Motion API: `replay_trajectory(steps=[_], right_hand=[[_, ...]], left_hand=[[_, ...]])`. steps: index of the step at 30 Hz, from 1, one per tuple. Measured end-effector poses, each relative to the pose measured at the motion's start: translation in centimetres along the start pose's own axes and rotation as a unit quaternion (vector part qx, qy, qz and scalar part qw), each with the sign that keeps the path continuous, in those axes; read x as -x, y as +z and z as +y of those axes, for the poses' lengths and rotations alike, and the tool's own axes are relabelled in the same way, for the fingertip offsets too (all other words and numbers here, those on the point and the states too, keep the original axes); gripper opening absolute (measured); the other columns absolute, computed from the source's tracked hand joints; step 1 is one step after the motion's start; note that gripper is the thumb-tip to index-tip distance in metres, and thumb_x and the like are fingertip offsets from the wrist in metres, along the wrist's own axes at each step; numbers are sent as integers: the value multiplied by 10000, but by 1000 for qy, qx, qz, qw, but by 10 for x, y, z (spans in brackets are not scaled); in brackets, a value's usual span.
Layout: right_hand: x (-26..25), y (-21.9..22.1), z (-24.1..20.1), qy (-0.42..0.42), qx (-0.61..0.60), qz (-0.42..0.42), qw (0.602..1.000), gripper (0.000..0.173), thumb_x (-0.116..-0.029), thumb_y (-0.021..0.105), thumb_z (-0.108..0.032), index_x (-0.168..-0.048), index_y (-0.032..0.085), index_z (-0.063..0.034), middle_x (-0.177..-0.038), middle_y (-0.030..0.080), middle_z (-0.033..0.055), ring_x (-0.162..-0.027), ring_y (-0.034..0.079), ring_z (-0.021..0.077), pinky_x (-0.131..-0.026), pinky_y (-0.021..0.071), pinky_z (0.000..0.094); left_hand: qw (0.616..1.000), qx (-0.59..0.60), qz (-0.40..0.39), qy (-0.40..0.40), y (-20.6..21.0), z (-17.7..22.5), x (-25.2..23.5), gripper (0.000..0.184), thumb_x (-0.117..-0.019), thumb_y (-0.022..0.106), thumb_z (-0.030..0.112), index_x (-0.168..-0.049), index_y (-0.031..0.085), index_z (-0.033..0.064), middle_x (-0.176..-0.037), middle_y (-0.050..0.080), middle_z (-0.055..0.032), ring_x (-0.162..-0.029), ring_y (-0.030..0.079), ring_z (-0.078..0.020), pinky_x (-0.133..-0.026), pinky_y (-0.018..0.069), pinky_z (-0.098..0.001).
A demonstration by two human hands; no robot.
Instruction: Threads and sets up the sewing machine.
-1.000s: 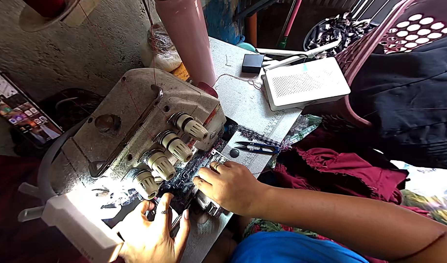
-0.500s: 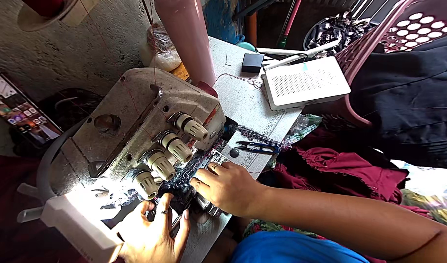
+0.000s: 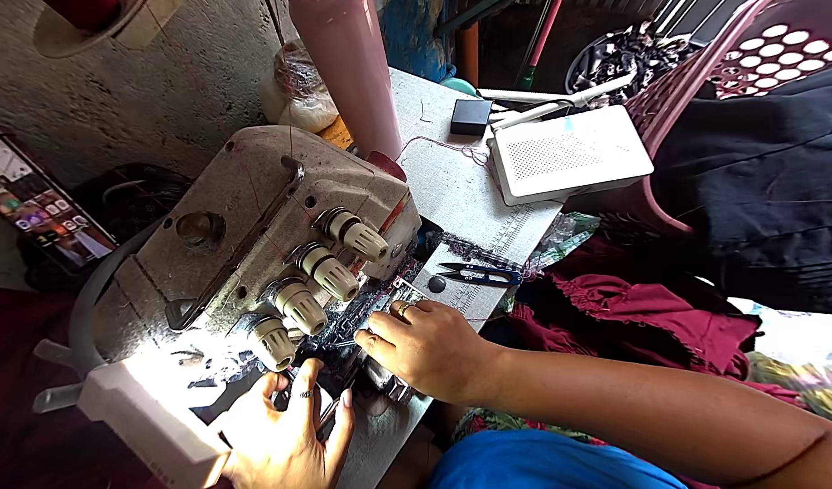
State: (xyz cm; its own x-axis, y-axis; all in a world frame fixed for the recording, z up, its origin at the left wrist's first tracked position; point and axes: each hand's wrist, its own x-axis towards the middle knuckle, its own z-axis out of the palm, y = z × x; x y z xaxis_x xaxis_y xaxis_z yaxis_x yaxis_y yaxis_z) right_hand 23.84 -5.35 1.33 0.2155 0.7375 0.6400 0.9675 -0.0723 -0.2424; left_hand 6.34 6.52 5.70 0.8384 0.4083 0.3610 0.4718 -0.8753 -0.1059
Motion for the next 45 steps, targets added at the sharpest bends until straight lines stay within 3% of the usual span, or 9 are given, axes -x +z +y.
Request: replay_trajectory(steps=[6, 10, 14, 17, 24, 27, 34, 39, 45], right_hand=[[1, 2, 0, 6, -7, -3, 1000, 242, -914, 571, -19, -977, 783, -115, -898, 716, 75, -701, 673, 222, -499, 479, 304], [4, -6, 5, 22, -19, 14, 999, 231, -900, 587, -21, -974, 782, -121, -852, 694, 82, -671, 663, 239, -491, 487, 320], [12, -9, 10, 19, -37, 33, 999, 231, -934, 574, -76, -1006, 783, -145, -787, 640, 65, -626, 605, 219, -471, 434, 308], [15, -10, 11, 13, -43, 49, 998, 234, -945, 567, -89, -1013, 782, -154, -764, 622, 46, -627, 588, 196, -488, 426, 288], [15, -11, 9, 5, -53, 55, 997, 234, -965, 556, -102, -1024, 775, -159, -759, 609, 35, -634, 579, 182, -497, 423, 278], [16, -12, 6, -1, -54, 53, 997, 228, -965, 556, -108, -1017, 771, -164, -757, 607, 32, -631, 573, 180, -488, 409, 274], [13, -10, 16, 29, -74, 29, 996, 223, -927, 583, -105, -993, 791, -152, -776, 632, 56, -620, 601, 209, -464, 437, 305], [3, 14, 7, 36, -97, 13, 995, 209, -892, 613, -84, -967, 798, -147, -823, 675, 78, -655, 656, 244, -484, 503, 343], [3, 18, 6, 48, -91, 4, 995, 217, -885, 616, -73, -969, 802, -146, -829, 675, 79, -662, 659, 247, -482, 502, 339]], left_hand=[[1000, 2, 3, 5, 0, -1, 0, 551, -939, 429, 588, -1123, 722, 158, -995, 577, -200, -1017, 533, -362, -910, 269, -523], [997, 79, 1, -20, -2, -4, -2, 616, -968, 395, 665, -1163, 716, 177, -1008, 591, -150, -1044, 516, -272, -940, 255, -478], [990, 123, 19, -61, -8, 3, -12, 423, -983, 502, 408, -1144, 770, 123, -960, 633, -131, -971, 552, -228, -920, 276, -503], [993, 95, 37, -66, -5, 11, -17, 439, -897, 578, 439, -1127, 787, 129, -870, 607, -139, -919, 551, -277, -895, 274, -548], [984, 126, 92, -84, 2, 14, -17, 240, -865, 645, 376, -873, 816, 208, -739, 544, -7, -791, 533, -136, -896, 276, -503], [984, 113, 99, -99, 1, 20, -16, 221, -849, 638, 342, -775, 770, 181, -727, 576, -7, -789, 546, -145, -884, 288, -487], [994, -15, 75, -78, -7, 45, -8, 229, -878, 606, 280, -755, 756, 160, -702, 570, -62, -755, 563, -253, -856, 291, -510], [997, -26, 37, -68, -7, 50, 6, 253, -938, 587, 303, -810, 779, 199, -718, 583, -45, -791, 560, -236, -865, 283, -495], [997, -12, 46, -64, -5, 47, 7, 254, -944, 588, 304, -807, 775, 199, -708, 564, -33, -792, 541, -207, -864, 270, -471]])
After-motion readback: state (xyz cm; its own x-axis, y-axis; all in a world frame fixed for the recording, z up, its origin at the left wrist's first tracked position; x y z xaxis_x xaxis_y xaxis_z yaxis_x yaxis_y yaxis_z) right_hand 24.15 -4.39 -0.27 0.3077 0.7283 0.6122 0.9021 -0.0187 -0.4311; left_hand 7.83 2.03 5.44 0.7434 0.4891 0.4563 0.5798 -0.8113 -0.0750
